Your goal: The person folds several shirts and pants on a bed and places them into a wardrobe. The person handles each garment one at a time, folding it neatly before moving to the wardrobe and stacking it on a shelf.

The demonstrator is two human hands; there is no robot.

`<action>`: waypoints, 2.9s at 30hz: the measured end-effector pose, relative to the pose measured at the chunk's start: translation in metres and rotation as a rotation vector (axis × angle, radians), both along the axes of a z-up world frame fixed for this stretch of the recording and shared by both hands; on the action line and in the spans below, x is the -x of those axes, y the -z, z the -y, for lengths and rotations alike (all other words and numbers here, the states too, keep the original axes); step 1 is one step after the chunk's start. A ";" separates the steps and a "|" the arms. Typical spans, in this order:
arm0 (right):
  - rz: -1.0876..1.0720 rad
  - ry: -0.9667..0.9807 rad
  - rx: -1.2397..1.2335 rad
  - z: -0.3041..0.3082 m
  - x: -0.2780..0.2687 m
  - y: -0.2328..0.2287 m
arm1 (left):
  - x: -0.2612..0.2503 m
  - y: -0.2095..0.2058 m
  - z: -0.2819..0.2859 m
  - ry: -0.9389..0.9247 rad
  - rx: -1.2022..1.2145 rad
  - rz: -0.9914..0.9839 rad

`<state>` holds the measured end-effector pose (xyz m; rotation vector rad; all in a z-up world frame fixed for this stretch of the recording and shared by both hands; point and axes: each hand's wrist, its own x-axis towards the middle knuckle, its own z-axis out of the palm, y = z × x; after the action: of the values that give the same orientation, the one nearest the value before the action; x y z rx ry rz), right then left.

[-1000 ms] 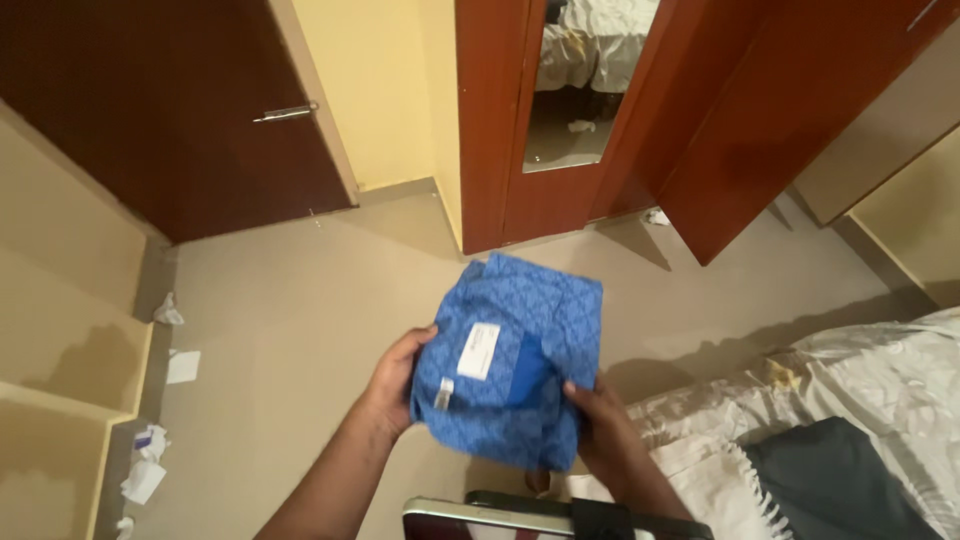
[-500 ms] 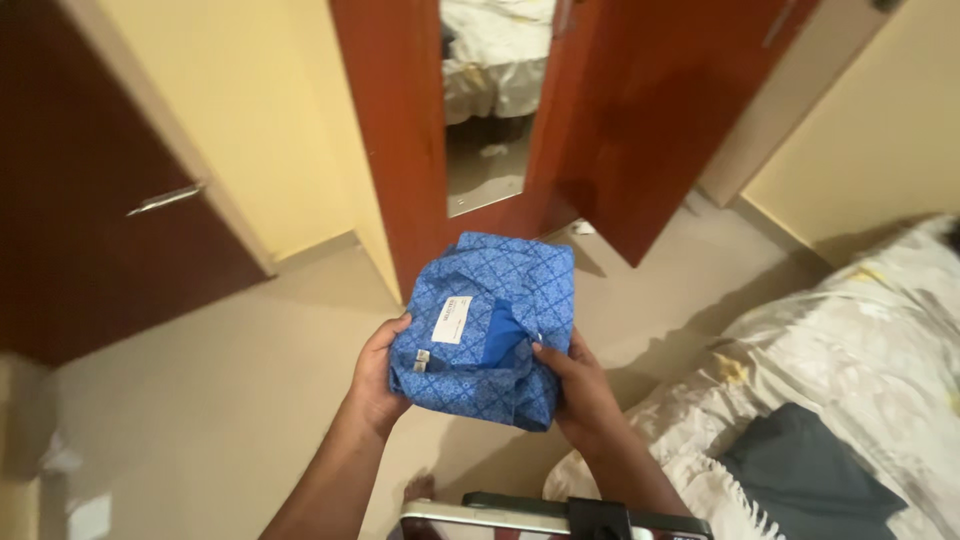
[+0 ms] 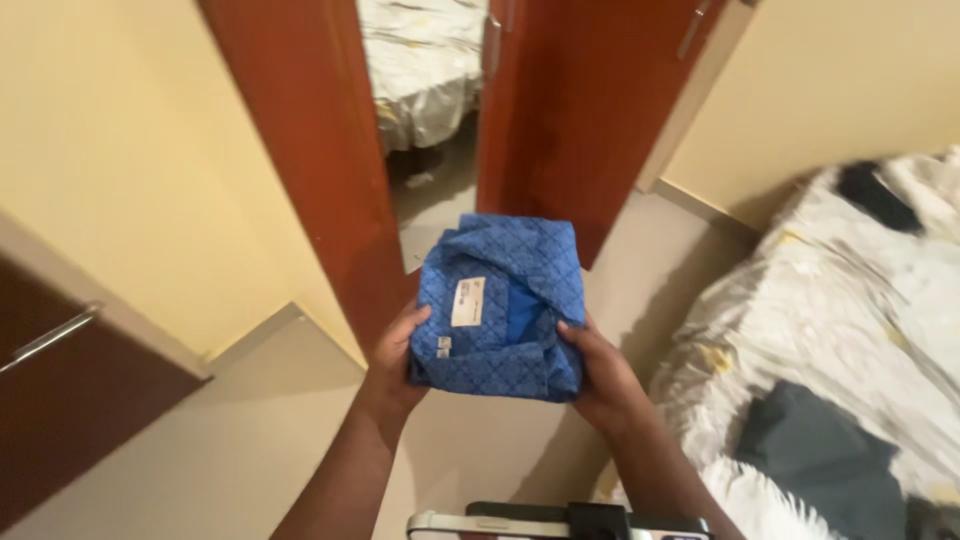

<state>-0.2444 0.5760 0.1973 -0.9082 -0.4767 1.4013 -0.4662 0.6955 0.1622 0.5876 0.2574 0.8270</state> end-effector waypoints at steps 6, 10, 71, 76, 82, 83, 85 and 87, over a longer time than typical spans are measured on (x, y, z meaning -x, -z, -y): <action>0.029 0.133 0.112 -0.008 -0.017 -0.003 | -0.028 0.005 -0.023 0.096 0.040 0.069; 0.014 0.243 0.133 -0.008 -0.039 0.008 | -0.058 0.013 -0.036 0.161 0.068 0.054; -0.123 0.655 0.161 -0.221 -0.664 0.080 | -0.764 0.019 -0.363 0.738 0.021 -0.067; -0.214 0.769 0.063 -0.264 -0.748 0.095 | -0.835 0.009 -0.391 0.980 0.224 0.437; -0.290 0.841 0.013 -0.313 -0.828 0.083 | -0.907 0.031 -0.377 0.776 0.229 0.489; -0.306 0.842 -0.006 -0.321 -0.836 0.083 | -0.912 0.038 -0.377 0.790 0.204 0.560; -0.312 0.833 -0.018 -0.342 -0.848 0.079 | -0.921 0.049 -0.386 0.705 0.047 0.527; -0.316 0.814 -0.005 -0.366 -0.858 0.076 | -0.931 0.058 -0.398 0.544 -0.057 0.332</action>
<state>0.6141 0.9424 0.1217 -0.7314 0.1362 0.7631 0.4651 1.0939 0.1042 0.5289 -0.2260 0.3929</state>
